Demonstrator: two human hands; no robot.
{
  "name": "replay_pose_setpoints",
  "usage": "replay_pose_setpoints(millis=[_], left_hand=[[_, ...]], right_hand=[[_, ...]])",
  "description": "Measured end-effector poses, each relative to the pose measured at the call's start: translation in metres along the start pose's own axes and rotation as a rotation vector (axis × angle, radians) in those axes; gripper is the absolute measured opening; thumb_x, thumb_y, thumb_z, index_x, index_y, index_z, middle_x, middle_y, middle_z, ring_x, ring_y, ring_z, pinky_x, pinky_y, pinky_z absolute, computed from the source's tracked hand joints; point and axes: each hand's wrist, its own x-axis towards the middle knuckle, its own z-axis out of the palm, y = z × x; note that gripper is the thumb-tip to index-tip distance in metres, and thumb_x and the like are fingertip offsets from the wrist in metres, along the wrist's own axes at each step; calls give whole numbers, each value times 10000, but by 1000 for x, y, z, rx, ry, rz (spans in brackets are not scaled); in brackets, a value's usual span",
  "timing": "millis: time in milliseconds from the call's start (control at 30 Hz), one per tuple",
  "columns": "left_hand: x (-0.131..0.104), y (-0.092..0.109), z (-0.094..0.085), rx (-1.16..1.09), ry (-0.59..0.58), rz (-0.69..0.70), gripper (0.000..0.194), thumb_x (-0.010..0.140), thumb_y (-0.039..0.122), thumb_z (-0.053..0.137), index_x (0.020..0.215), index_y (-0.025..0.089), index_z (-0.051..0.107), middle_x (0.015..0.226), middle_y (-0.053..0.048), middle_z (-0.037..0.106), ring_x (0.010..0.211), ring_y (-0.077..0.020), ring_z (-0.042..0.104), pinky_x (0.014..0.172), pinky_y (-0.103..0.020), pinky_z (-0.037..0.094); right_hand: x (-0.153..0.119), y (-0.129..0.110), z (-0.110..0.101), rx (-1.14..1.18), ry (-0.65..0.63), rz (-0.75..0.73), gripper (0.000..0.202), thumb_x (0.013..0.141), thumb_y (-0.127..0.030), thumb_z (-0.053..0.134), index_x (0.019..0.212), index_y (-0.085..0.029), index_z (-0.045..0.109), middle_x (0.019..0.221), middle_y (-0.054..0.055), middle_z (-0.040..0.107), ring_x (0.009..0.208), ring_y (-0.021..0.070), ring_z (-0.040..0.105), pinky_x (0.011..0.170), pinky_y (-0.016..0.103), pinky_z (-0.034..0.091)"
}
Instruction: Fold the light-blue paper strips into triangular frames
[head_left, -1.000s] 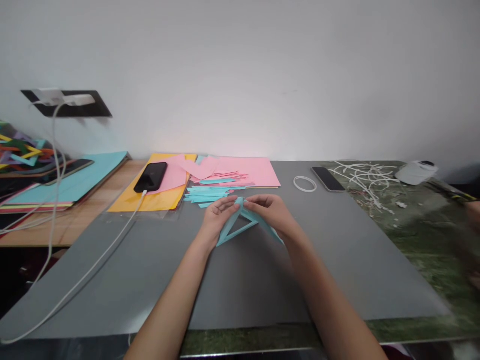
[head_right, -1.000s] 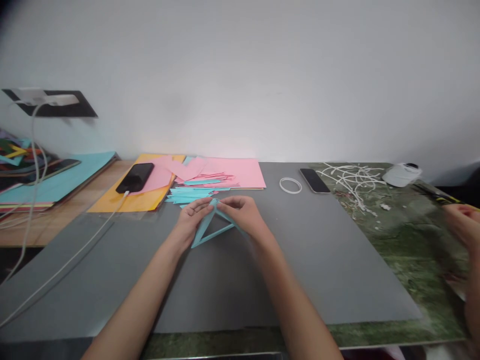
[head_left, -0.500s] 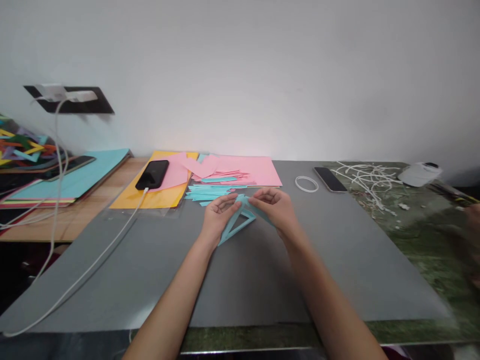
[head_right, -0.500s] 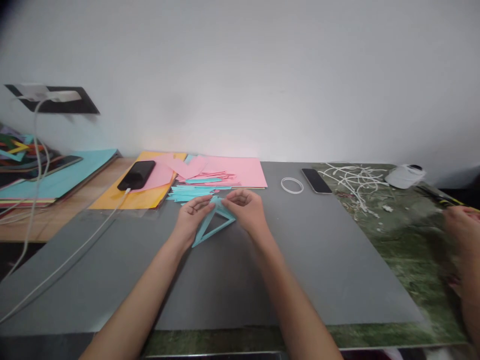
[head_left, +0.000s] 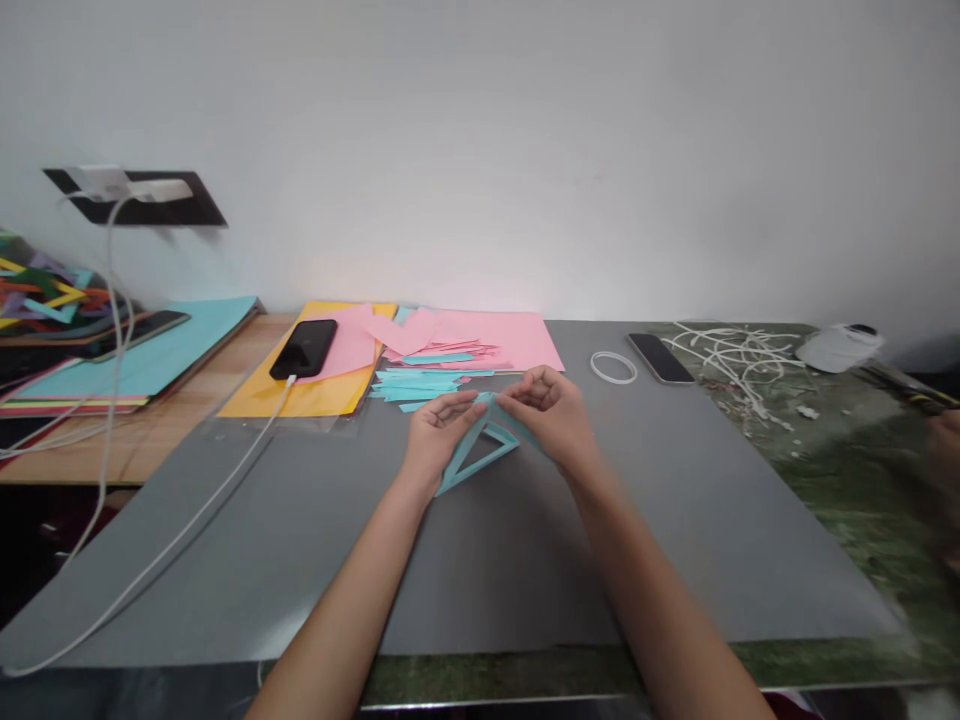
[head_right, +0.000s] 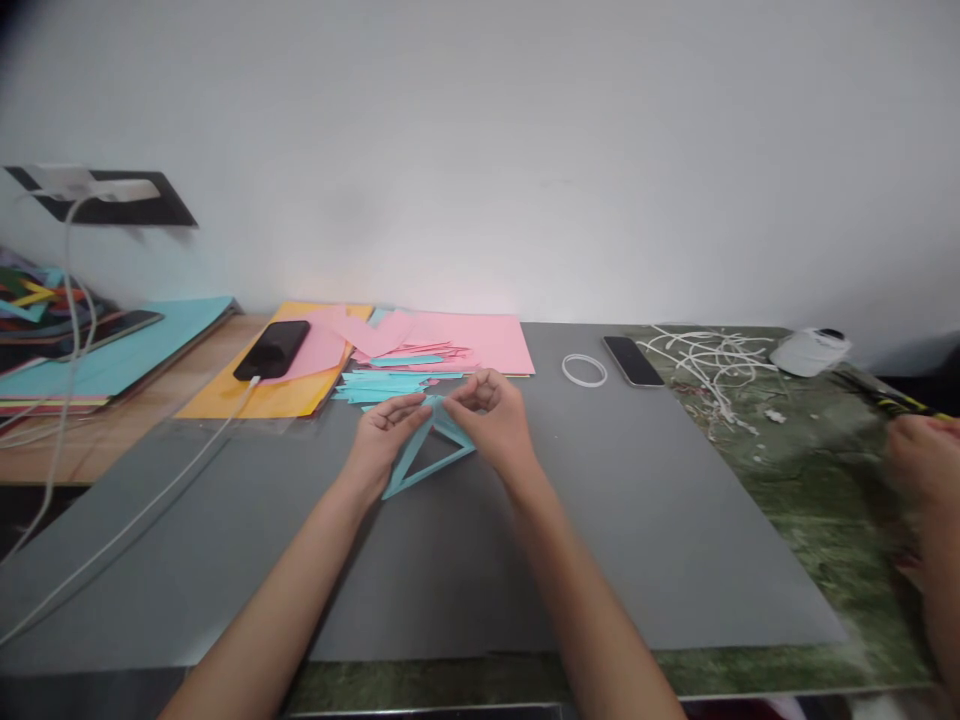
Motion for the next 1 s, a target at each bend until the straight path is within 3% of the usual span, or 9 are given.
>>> replay_pose_setpoints(millis=[333,533,700,867,1000], left_hand=[[-3,0,4,88,33,144,310,505,239,793,778,147,679,748,-38,699,698,-132,639,725,-271,504],[-3,-1,4,78,45,147,315,511,238,789,787,138,675,745,-44,699,676,-130,635,697,-262,506],[-5,0,5,59,12,132,308,524,239,783,799,150,678,739,-36,703,685,-136,642,687,-260,505],[-4,0,6,23,37,134,299,509,227,791,774,151,675,739,-31,702,707,-130,641,727,-262,501],[-6,1,6,31,11,113,300,525,237,784,794,154,678,748,-37,708,705,-136,645,706,-260,501]], right_hand=[[-1,-1,-2,5,-43,-7,322,603,-286,724,688,-206,424,659,-8,618,580,113,565,592,264,454],[0,-1,-4,-5,-88,32,342,584,-292,740,668,-203,420,644,-7,625,562,114,566,580,261,449],[-2,-2,-1,-1,-1,3,345,588,-325,737,679,-206,426,660,-2,627,593,124,580,591,265,458],[-3,-5,-2,-42,-47,-1,348,585,-324,742,672,-207,426,654,2,628,620,139,596,614,279,471],[-4,-6,0,-32,-5,-32,345,598,-339,733,690,-212,425,663,5,636,632,145,603,630,291,479]])
